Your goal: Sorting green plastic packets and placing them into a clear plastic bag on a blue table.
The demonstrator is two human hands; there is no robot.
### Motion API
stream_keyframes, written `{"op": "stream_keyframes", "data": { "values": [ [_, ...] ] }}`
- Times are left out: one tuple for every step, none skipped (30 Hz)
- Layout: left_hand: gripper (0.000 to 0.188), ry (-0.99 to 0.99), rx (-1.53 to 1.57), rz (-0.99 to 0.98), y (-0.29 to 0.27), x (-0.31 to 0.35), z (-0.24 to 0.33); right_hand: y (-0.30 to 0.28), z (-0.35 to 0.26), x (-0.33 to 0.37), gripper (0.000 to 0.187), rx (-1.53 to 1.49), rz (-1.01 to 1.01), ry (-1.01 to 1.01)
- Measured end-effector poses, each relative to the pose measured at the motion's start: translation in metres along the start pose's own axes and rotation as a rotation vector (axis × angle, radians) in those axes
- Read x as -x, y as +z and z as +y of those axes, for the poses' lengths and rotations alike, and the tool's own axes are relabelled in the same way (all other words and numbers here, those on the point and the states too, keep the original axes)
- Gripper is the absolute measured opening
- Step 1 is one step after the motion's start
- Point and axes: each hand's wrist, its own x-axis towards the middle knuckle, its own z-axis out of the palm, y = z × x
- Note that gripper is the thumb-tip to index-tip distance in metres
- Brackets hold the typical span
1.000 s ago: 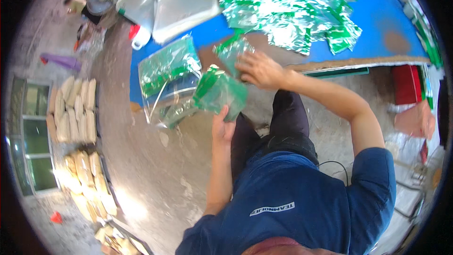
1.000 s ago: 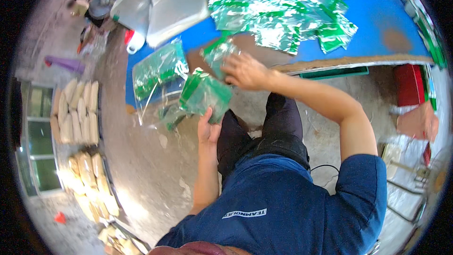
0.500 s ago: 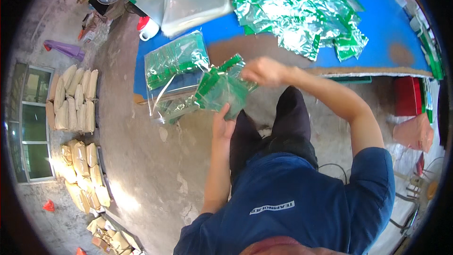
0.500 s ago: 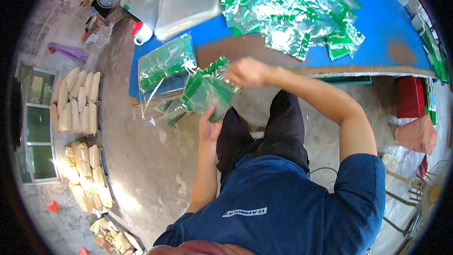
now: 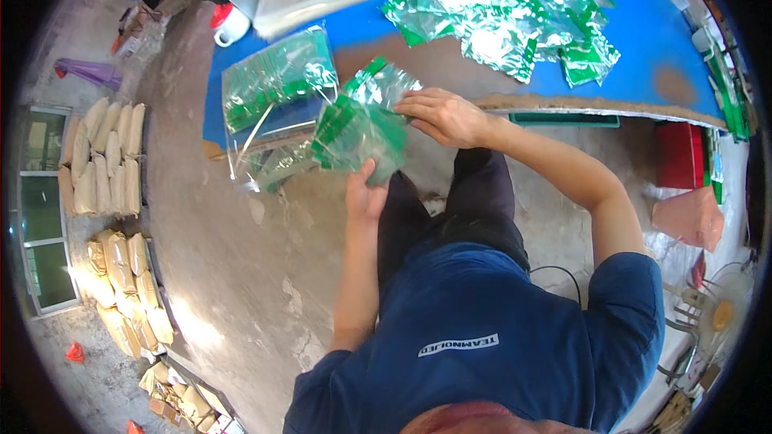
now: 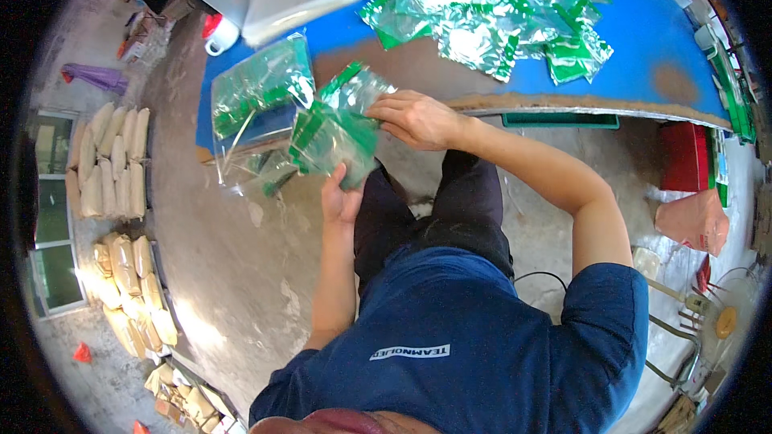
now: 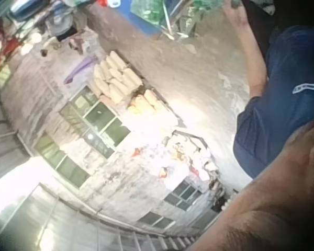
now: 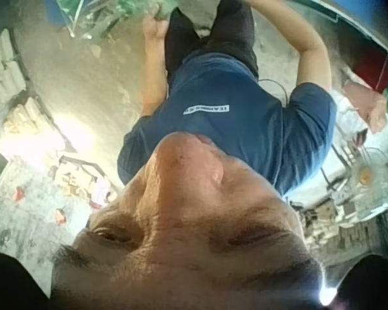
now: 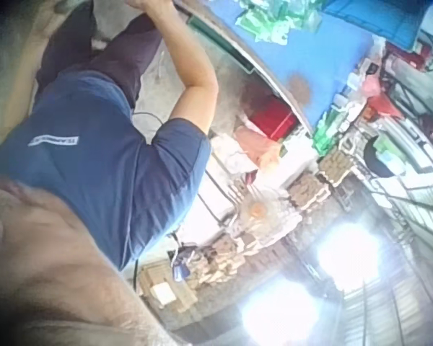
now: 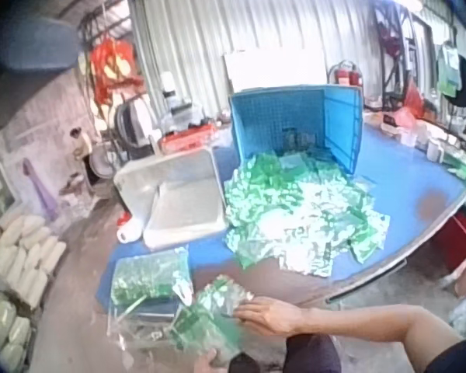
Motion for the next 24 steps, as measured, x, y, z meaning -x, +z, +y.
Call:
{"op": "stream_keyframes", "data": {
  "values": [
    [0.057, -0.003, 0.019, -0.027, 0.008, -0.006, 0.000, -0.001, 0.000, -0.002, 0.038, -0.001, -0.001, 0.013],
    [0.058, -0.005, 0.036, -0.056, 0.015, -0.008, 0.001, -0.002, 0.003, -0.005, 0.035, -0.051, 0.036, 0.113],
    [0.058, -0.014, 0.032, -0.058, 0.022, -0.006, 0.001, -0.005, 0.006, -0.013, 0.032, -0.100, 0.076, 0.210],
    [0.059, -0.033, 0.044, -0.055, 0.029, -0.004, 0.000, -0.015, 0.015, -0.028, 0.035, 0.012, 0.226, 0.175],
    [0.060, -0.053, 0.056, -0.050, 0.032, 0.000, -0.003, -0.027, 0.028, -0.039, 0.043, 0.142, 0.241, 0.239],
    [0.060, -0.072, 0.048, -0.068, 0.030, 0.000, -0.007, -0.031, 0.054, -0.038, 0.048, 0.393, 0.236, 0.279],
    [0.061, -0.092, 0.061, -0.077, 0.024, -0.002, -0.013, -0.025, 0.077, -0.031, 0.054, 0.643, 0.226, 0.321],
    [0.063, -0.083, 0.079, -0.071, 0.018, -0.002, -0.011, -0.019, 0.078, -0.031, 0.063, 0.647, 0.120, 0.349],
    [0.063, -0.074, 0.076, -0.074, 0.011, -0.002, -0.010, -0.014, 0.078, -0.022, 0.063, 0.646, 0.125, 0.340],
    [0.064, -0.011, 0.072, -0.107, 0.003, 0.002, -0.007, -0.005, 0.058, -0.019, 0.057, 0.610, 0.106, 0.230],
    [0.066, 0.050, 0.069, -0.140, -0.001, 0.007, -0.007, -0.001, 0.038, -0.015, 0.052, 0.574, 0.084, 0.122],
    [0.063, 0.062, 0.042, -0.136, 0.005, 0.007, -0.007, 0.001, 0.025, -0.010, 0.052, 0.565, 0.071, 0.103],
    [0.063, 0.070, 0.052, -0.122, 0.011, 0.004, -0.008, 0.002, 0.010, -0.001, 0.046, 0.319, -0.001, 0.046],
    [0.062, 0.060, 0.020, -0.079, 0.015, 0.000, -0.006, 0.003, -0.001, 0.004, 0.041, 0.071, -0.066, 0.001],
    [0.060, 0.050, -0.013, -0.037, 0.018, 0.001, -0.005, 0.002, -0.004, -0.001, 0.041, 0.058, -0.074, 0.002],
    [0.058, 0.067, 0.001, -0.029, 0.025, 0.001, -0.004, -0.002, 0.001, -0.015, 0.039, 0.110, -0.051, 0.109],
    [0.058, 0.049, -0.009, -0.035, 0.024, 0.000, -0.003, -0.006, 0.010, -0.029, 0.038, 0.166, -0.025, 0.223],
    [0.058, 0.028, 0.037, -0.063, 0.024, -0.003, -0.003, -0.007, 0.029, -0.042, 0.037, 0.102, 0.321, 0.167],
    [0.058, 0.003, 0.081, -0.092, 0.027, -0.008, -0.006, -0.011, 0.056, -0.051, 0.038, 0.361, 0.464, 0.110],
    [0.058, -0.023, 0.113, -0.125, 0.031, -0.010, -0.009, -0.011, 0.077, -0.046, 0.038, 0.368, 0.286, 0.185],
    [0.058, -0.035, 0.102, -0.135, 0.030, -0.010, -0.011, -0.012, 0.090, -0.042, 0.039, 0.364, 0.108, 0.251],
    [0.058, -0.031, 0.108, -0.087, 0.023, -0.008, -0.011, -0.008, 0.086, -0.039, 0.039, 0.361, 0.113, 0.239],
    [0.057, -0.016, 0.123, -0.032, 0.017, -0.005, -0.009, 0.000, 0.074, -0.029, 0.040, 0.371, 0.145, 0.152],
    [0.056, -0.019, 0.068, -0.017, 0.013, -0.005, -0.011, 0.006, 0.062, -0.020, 0.040, 0.382, 0.170, 0.074]
  ]
}}
